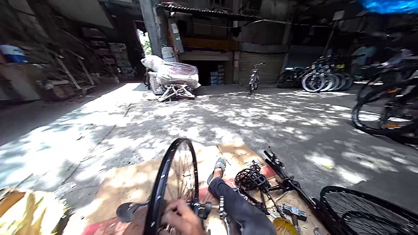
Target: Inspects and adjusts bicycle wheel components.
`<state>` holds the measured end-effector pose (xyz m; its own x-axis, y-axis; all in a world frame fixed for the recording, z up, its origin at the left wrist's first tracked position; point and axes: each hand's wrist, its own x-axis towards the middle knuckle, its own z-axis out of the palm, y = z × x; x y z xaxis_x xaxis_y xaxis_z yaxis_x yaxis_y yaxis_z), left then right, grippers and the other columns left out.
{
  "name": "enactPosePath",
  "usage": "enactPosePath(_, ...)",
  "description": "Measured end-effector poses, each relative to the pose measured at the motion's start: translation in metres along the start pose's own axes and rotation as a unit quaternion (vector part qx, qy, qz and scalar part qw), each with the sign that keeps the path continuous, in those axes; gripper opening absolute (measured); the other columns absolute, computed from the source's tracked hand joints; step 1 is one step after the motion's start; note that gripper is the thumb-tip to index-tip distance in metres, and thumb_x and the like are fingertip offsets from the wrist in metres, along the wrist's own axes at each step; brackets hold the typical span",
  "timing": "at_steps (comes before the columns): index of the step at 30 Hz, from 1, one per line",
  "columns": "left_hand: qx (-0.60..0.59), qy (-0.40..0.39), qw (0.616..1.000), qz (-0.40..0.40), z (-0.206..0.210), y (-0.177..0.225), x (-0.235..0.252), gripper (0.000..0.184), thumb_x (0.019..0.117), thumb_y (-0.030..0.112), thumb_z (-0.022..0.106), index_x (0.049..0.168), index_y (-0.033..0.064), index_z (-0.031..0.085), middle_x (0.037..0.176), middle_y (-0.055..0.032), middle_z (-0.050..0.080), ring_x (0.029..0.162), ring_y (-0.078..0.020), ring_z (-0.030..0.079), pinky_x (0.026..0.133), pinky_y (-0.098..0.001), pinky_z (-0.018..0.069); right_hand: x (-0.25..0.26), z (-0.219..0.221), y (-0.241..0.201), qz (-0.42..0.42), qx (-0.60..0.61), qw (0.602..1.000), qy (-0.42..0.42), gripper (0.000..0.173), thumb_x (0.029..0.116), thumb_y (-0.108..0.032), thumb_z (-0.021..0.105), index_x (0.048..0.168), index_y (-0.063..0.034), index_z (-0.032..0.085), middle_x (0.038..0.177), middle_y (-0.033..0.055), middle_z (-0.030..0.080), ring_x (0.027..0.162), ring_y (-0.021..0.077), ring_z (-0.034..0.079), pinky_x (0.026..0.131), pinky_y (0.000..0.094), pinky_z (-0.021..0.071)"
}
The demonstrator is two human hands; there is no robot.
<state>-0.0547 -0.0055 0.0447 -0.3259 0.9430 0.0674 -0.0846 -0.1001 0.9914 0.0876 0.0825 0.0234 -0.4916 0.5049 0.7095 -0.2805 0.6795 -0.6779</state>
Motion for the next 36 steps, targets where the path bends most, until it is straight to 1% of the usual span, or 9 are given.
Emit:
enactPosePath(4, -0.073, 0.13, 0.975, 0.166, 0.021, -0.019, -0.023, 0.067, 0.1045, 0.059, 0.038, 0.135, 0.0015, 0.054, 0.127, -0.0108, 0.065, 0.119, -0.021, 0.062, 0.103, -0.0403, 0.0522, 0.01, -0.003, 0.011, -0.02, -0.056, 0.997, -0.038, 0.013, 0.0949, -0.019, 0.064, 0.093, -0.01, 0.074, 0.119, 0.0101, 0.069, 0.113, 0.0166, 0.067, 0.092, 0.0326, 0.0594)
enactPosePath(9, 0.188, 0.11, 0.954, 0.206, 0.034, -0.02, -0.071, 0.098, 0.0844, 0.048, 0.08, 0.152, -0.0074, 0.035, 0.144, -0.0146, 0.056, 0.127, -0.0132, 0.059, 0.108, -0.0348, 0.0514, 0.019, -0.001, 0.011, -0.053, -0.102, 0.991, -0.062, 0.02, 0.0995, -0.023, 0.059, 0.102, -0.0085, 0.071, 0.104, 0.0047, 0.073, 0.098, 0.0113, 0.07, 0.083, 0.0303, 0.0607)
enactPosePath(14, 0.221, 0.136, 0.942, 0.212, 0.037, -0.022, -0.064, 0.083, 0.0921, 0.037, 0.075, 0.153, -0.0036, 0.037, 0.147, -0.0149, 0.053, 0.131, -0.0153, 0.056, 0.111, -0.0366, 0.0494, 0.027, -0.002, 0.014, -0.077, -0.13, 0.988, -0.036, 0.025, 0.1002, -0.028, 0.058, 0.103, -0.0075, 0.073, 0.094, 0.0006, 0.075, 0.088, 0.0046, 0.072, 0.077, 0.0243, 0.0609)
enactPosePath(18, 0.199, 0.128, 0.947, 0.218, 0.038, -0.021, -0.057, 0.08, 0.0925, 0.034, 0.075, 0.152, -0.0045, 0.038, 0.143, -0.0152, 0.057, 0.124, -0.0175, 0.062, 0.107, -0.0371, 0.0537, 0.037, -0.019, 0.028, -0.047, -0.156, 0.977, -0.136, 0.036, 0.1055, -0.04, 0.047, 0.109, -0.0117, 0.069, 0.088, -0.0042, 0.074, 0.08, 0.0045, 0.071, 0.07, 0.028, 0.0609)
enactPosePath(23, 0.203, 0.126, 0.943, 0.231, 0.037, -0.015, -0.054, 0.075, 0.0913, 0.034, 0.077, 0.148, -0.004, 0.045, 0.149, -0.0174, 0.049, 0.136, -0.0199, 0.051, 0.113, -0.0379, 0.0472, 0.014, -0.033, 0.036, -0.023, -0.09, 0.985, -0.146, 0.034, 0.1057, -0.039, 0.05, 0.098, -0.0085, 0.064, 0.119, 0.013, 0.062, 0.109, 0.0152, 0.064, 0.088, 0.029, 0.0574)
enactPosePath(26, 0.209, 0.125, 0.941, 0.236, 0.037, -0.016, -0.049, 0.076, 0.0929, 0.038, 0.074, 0.148, -0.0049, 0.044, 0.151, -0.0184, 0.047, 0.138, -0.0202, 0.049, 0.115, -0.0374, 0.0447, 0.003, -0.027, 0.028, -0.031, -0.118, 0.979, -0.161, 0.028, 0.1047, -0.029, 0.053, 0.099, -0.0059, 0.068, 0.119, 0.0149, 0.065, 0.109, 0.0169, 0.066, 0.088, 0.0298, 0.0584)
enactPosePath(29, 0.209, 0.127, 0.942, 0.231, 0.037, -0.012, -0.044, 0.079, 0.093, 0.045, 0.072, 0.148, -0.0036, 0.044, 0.149, -0.0169, 0.049, 0.136, -0.019, 0.051, 0.114, -0.0375, 0.0458, 0.007, -0.015, 0.029, -0.042, 0.04, 0.991, -0.123, 0.028, 0.1065, -0.029, 0.053, 0.101, -0.0055, 0.067, 0.111, 0.0088, 0.07, 0.11, 0.0124, 0.067, 0.095, 0.029, 0.0571)
enactPosePath(31, 0.204, 0.132, 0.945, 0.217, 0.037, -0.009, -0.043, 0.078, 0.0925, 0.043, 0.073, 0.149, -0.0013, 0.043, 0.145, -0.0145, 0.053, 0.13, -0.0167, 0.056, 0.11, -0.0362, 0.0495, 0.011, -0.002, 0.024, -0.006, 0.172, 0.982, -0.082, 0.03, 0.1071, -0.036, 0.051, 0.103, -0.009, 0.064, 0.099, -0.0003, 0.066, 0.094, 0.004, 0.064, 0.084, 0.0222, 0.0562)
enactPosePath(36, 0.255, 0.215, 0.915, 0.228, 0.043, -0.015, -0.047, 0.052, 0.09, 0.045, 0.075, 0.113, 0.0009, 0.061, 0.14, -0.0159, 0.056, 0.131, -0.0217, 0.055, 0.107, -0.039, 0.0513, 0.017, 0.027, 0.017, 0.057, 0.221, 0.974, 0.007, 0.031, 0.1105, -0.022, 0.042, 0.105, -0.0001, 0.063, 0.088, 0.0042, 0.07, 0.08, 0.0085, 0.069, 0.074, 0.0239, 0.0601)
